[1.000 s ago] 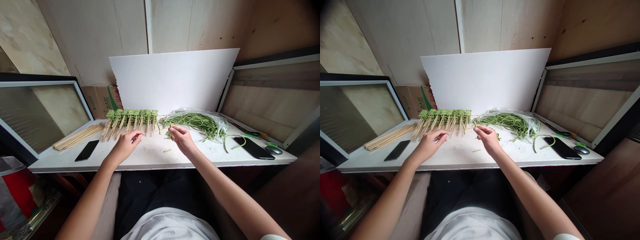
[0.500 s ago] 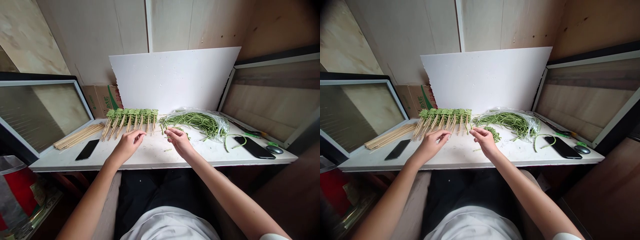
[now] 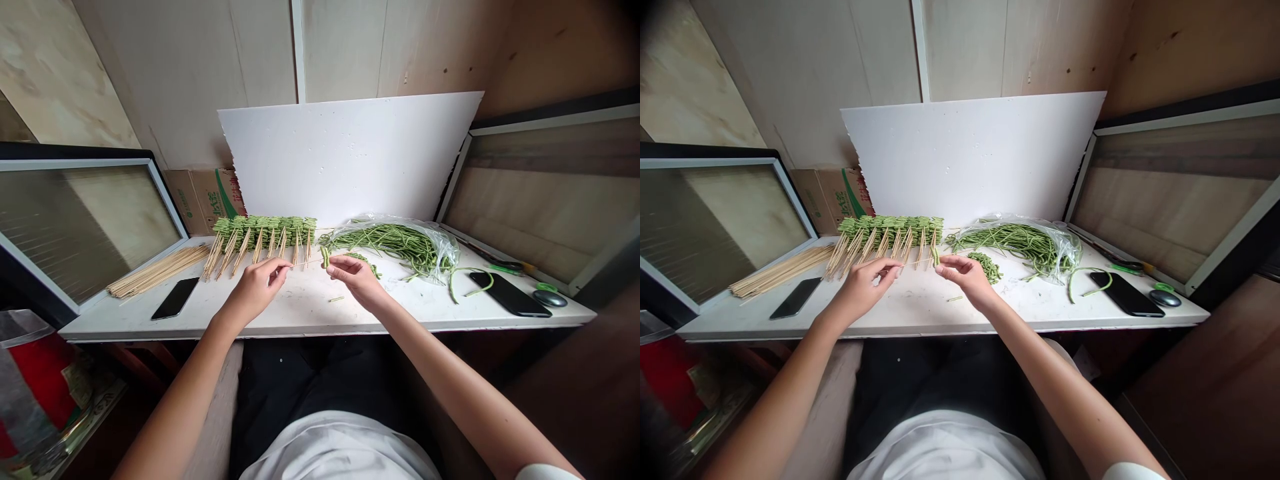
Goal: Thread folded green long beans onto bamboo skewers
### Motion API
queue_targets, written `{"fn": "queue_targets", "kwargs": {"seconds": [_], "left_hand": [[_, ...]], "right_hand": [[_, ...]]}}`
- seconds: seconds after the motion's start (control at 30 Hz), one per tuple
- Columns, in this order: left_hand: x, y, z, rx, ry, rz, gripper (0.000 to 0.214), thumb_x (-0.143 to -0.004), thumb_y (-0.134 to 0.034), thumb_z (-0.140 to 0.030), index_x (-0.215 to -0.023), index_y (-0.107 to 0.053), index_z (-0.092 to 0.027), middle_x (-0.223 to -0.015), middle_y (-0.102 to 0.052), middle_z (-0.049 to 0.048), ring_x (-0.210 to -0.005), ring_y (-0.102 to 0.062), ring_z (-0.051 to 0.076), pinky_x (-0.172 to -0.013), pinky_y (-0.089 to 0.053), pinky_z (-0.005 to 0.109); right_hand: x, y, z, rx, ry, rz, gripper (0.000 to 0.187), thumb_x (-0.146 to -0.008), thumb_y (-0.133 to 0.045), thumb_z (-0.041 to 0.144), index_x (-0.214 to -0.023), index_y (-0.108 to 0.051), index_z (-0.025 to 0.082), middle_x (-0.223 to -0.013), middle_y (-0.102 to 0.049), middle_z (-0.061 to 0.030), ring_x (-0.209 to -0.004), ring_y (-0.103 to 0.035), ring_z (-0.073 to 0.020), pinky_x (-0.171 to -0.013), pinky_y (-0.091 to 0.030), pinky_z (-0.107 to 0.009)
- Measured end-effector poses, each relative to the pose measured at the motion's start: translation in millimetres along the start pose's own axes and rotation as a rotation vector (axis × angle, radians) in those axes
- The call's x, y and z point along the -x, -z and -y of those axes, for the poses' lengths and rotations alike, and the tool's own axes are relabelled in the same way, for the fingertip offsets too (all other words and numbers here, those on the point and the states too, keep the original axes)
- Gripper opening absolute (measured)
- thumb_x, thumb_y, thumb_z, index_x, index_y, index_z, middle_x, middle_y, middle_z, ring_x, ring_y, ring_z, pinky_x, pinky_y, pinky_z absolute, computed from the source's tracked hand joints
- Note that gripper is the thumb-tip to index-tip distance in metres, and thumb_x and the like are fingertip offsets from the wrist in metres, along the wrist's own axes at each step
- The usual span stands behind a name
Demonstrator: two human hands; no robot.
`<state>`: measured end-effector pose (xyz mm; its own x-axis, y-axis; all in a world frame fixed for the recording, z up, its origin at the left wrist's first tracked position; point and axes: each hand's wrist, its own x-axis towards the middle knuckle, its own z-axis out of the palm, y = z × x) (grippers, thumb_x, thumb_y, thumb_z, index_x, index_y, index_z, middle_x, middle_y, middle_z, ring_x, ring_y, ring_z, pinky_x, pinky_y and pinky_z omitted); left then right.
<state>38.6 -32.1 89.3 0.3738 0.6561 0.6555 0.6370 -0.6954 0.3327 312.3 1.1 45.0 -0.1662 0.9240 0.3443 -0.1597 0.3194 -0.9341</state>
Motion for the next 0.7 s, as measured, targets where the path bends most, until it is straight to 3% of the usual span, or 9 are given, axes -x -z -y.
{"fn": "queue_targets", "kwargs": {"seconds": [0.13,0.2,0.27,0.37,0.5,0.7], "left_hand": [[-0.3,2.6,5.8,-0.001,0.012,-0.027,0.019,-0.104,-0.056,-0.028,-0.110,-0.073,-0.020,-0.092,-0.077,0.0041,-0.084,-0.072,0.019,-0.077,-0.054,0.029],[-0.4,3.5,7.4,-0.002,0.007,-0.033,0.019,-0.104,-0.056,-0.028,-0.110,-0.073,-0.020,-0.092,-0.077,0.0041,-0.084,-0.072,0.019,-0.076,-0.054,0.029],[-0.5,3.8,7.9,0.000,0.000,-0.037,0.019,-0.104,-0.056,-0.028,-0.110,-0.073,-0.020,-0.090,-0.077,0.0039,-0.083,-0.072,0.018,-0.075,-0.054,0.028],[-0.8,3.6,7.3,-0.002,-0.010,-0.041,0.019,-0.104,-0.056,-0.027,-0.110,-0.073,-0.020,-0.091,-0.076,0.0039,-0.080,-0.071,0.017,-0.074,-0.054,0.028],[-1.2,3.1,6.8,-0.015,-0.024,-0.048,0.017,-0.103,-0.057,-0.026,-0.108,-0.073,-0.020,-0.091,-0.076,0.0037,-0.078,-0.069,0.017,-0.073,-0.054,0.028],[-1.3,4.4,6.3,-0.033,-0.035,-0.060,0.016,-0.102,-0.059,-0.024,-0.108,-0.072,-0.020,-0.091,-0.074,0.0030,-0.076,-0.066,0.016,-0.074,-0.054,0.028]], "right_hand": [[-2.7,29.2,3.8,0.678,0.099,0.333,0.035,-0.081,-0.085,0.052,-0.103,-0.084,0.025,-0.112,-0.079,-0.0106,-0.108,-0.069,-0.0312,-0.088,-0.054,-0.042],[-4.4,41.3,-3.1,0.972,0.088,0.387,0.026,-0.080,-0.087,0.044,-0.098,-0.086,0.025,-0.103,-0.081,-0.0113,-0.111,-0.067,-0.0349,-0.085,-0.054,-0.042],[-5.9,47.7,-14.2,1.118,0.034,0.428,0.016,-0.082,-0.086,0.033,-0.096,-0.086,0.025,-0.096,-0.081,-0.0100,-0.107,-0.068,-0.0342,-0.082,-0.054,-0.039],[-6.9,47.4,-28.4,1.167,0.007,0.475,0.010,-0.087,-0.079,0.022,-0.092,-0.086,0.026,-0.092,-0.081,-0.0070,-0.096,-0.071,-0.0287,-0.080,-0.053,-0.034],[-5.8,41.5,-31.5,1.181,0.094,0.467,0.010,-0.089,-0.076,0.019,-0.088,-0.085,0.024,-0.091,-0.081,-0.0082,-0.102,-0.070,-0.0296,-0.082,-0.053,-0.034],[-11.1,49.7,-15.7,0.906,0.126,0.329,0.017,-0.091,-0.076,0.035,-0.099,-0.083,0.022,-0.097,-0.081,-0.0096,-0.086,-0.074,-0.0253,-0.076,-0.057,-0.035]]}}
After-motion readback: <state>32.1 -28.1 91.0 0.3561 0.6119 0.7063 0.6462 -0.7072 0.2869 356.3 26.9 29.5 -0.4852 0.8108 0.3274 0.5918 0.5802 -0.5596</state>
